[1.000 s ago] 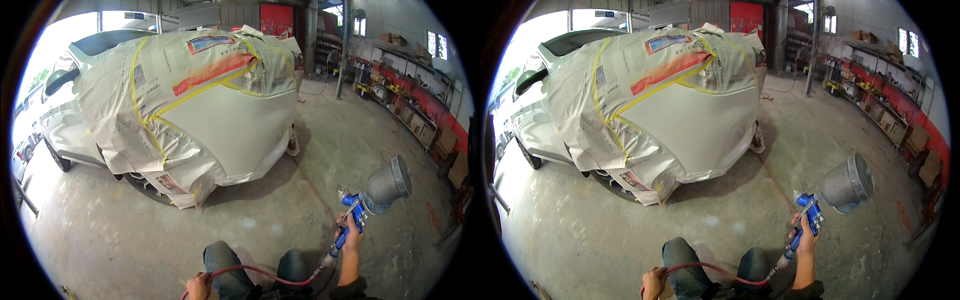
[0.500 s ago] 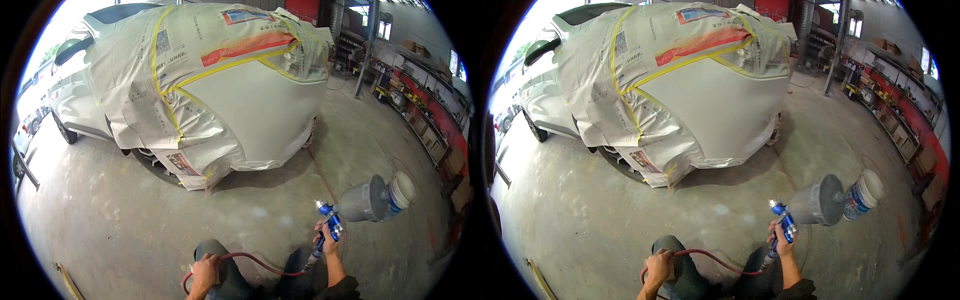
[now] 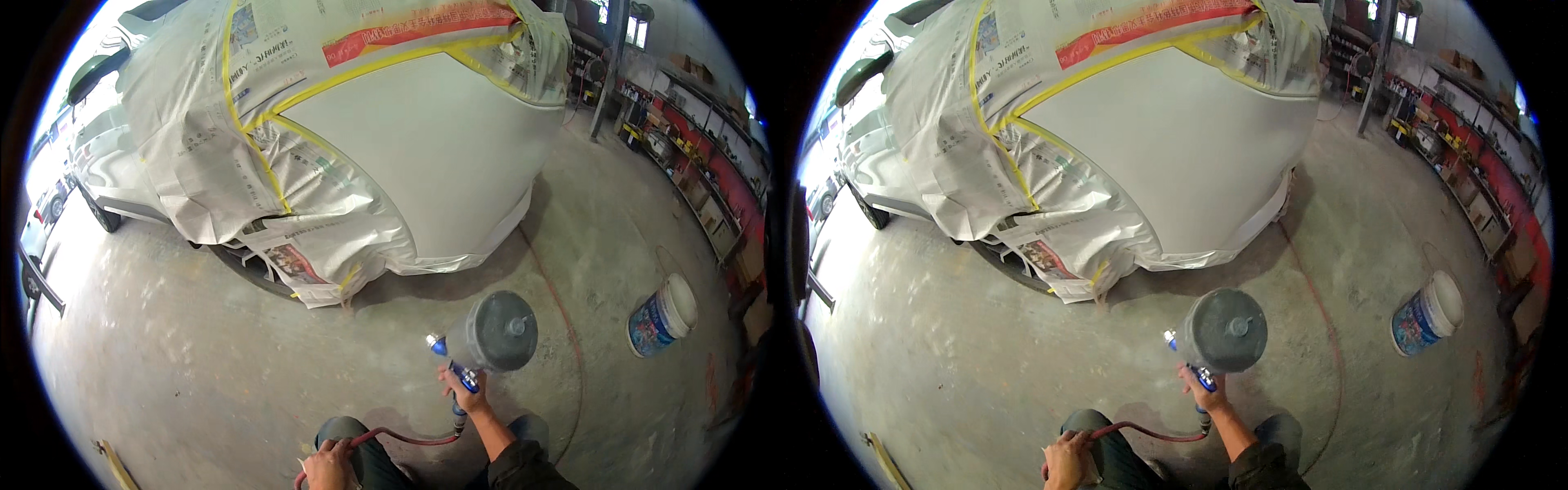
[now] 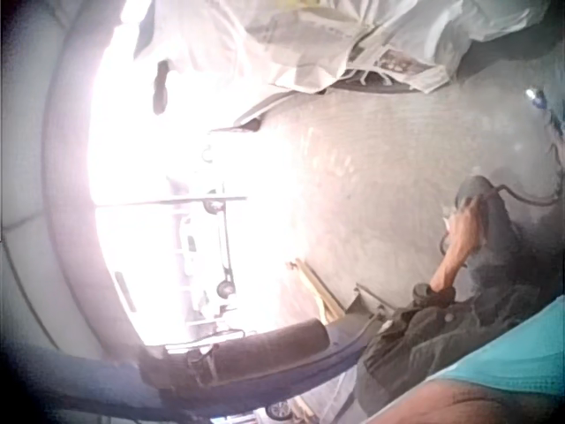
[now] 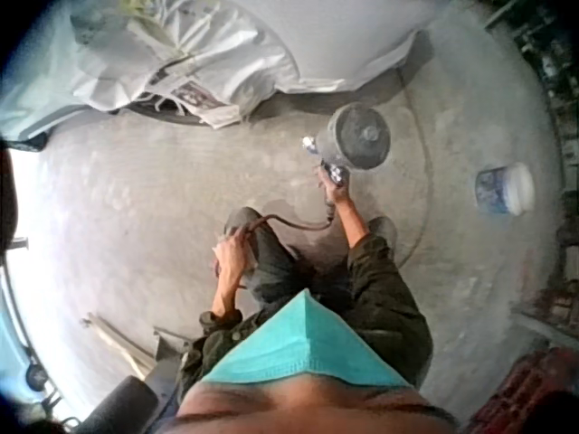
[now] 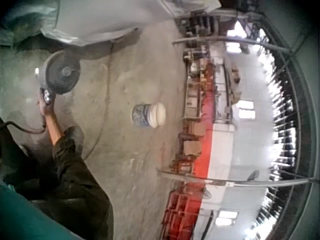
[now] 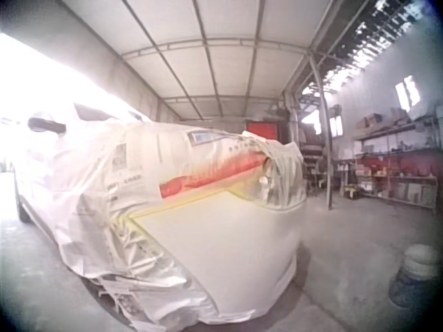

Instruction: The person uses a spray gun to apply paint to the rear bumper of a car that is masked with paper and tape. After spraying, the person walks to a workbench, places the spray gun down, and mixes paint in a container using a funnel and a measuring cup.

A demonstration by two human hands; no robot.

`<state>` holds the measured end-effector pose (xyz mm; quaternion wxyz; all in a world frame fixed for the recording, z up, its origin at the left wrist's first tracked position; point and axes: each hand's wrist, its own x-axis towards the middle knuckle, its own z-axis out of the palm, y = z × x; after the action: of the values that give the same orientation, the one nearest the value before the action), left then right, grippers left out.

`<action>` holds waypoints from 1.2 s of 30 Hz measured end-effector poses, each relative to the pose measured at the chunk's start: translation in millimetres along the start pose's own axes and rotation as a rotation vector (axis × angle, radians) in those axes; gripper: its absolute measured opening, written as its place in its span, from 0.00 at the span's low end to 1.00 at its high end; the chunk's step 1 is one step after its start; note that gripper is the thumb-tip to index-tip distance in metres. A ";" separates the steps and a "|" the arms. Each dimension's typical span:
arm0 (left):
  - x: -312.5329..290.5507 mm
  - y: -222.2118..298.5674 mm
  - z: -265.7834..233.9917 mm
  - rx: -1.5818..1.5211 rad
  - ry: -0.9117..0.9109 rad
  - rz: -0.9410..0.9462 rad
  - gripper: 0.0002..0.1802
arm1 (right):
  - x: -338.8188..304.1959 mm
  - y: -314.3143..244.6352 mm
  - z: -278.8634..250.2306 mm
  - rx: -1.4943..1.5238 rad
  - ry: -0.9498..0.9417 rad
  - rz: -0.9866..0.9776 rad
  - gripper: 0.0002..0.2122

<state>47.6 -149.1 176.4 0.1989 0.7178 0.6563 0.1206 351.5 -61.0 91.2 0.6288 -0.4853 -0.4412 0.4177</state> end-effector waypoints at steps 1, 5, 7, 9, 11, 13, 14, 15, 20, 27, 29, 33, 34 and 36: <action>1.3 -2.9 1.0 -0.051 -0.003 0.002 0.14 | 3.9 9.8 -7.8 -0.038 0.011 -0.009 0.05; 11.1 -9.0 6.6 -0.090 -0.012 -0.007 0.14 | 12.2 18.8 -34.2 -0.060 0.381 -0.015 0.09; 14.7 -13.7 8.7 -0.091 -0.026 -0.025 0.13 | 21.8 4.9 -41.8 -0.120 0.572 -0.088 0.09; 18.3 -14.7 5.3 -0.118 -0.037 -0.064 0.12 | 28.7 -9.0 -44.5 -0.153 0.690 -0.113 0.10; 21.3 -17.3 1.8 -0.128 -0.026 -0.083 0.11 | 31.8 -20.2 -44.8 -0.164 0.727 -0.084 0.10; 22.6 -24.3 -0.5 -0.122 0.007 -0.083 0.11 | 28.3 -27.6 -36.2 -0.148 0.522 -0.013 0.09; 23.6 -27.9 -1.4 -0.116 0.023 -0.057 0.11 | 22.3 -23.6 -31.8 -0.156 0.409 -0.009 0.08; 24.3 -32.4 -2.0 -0.111 0.037 -0.034 0.11 | 15.9 -18.5 -28.5 -0.163 0.295 -0.002 0.08; 22.8 -49.2 -2.0 -0.016 -0.052 -0.018 0.12 | 2.2 3.4 -16.3 0.305 0.114 0.230 0.04; 34.6 -28.0 -18.3 -0.134 0.004 0.089 0.13 | 57.4 -133.7 -51.2 -0.166 0.520 -0.192 0.07; 41.0 -22.5 -19.3 -0.150 0.060 0.131 0.13 | 67.1 -155.8 -60.0 -0.187 0.638 -0.247 0.07; 52.2 -14.4 -26.7 -0.177 0.069 0.136 0.13 | 57.8 -174.0 -48.6 -0.220 0.529 -0.170 0.06; 53.8 -12.5 -30.3 -0.191 0.049 0.127 0.13 | 49.8 -165.5 -43.7 -0.291 0.422 -0.173 0.06; 52.9 -22.1 -25.0 -0.161 0.022 0.136 0.13 | 27.8 -140.3 -42.4 -0.433 0.139 -0.155 0.05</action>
<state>22.8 -92.2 184.2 0.2400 0.7410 0.5965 0.1938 413.1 -70.0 226.7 0.5691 -0.6010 -0.5122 0.2294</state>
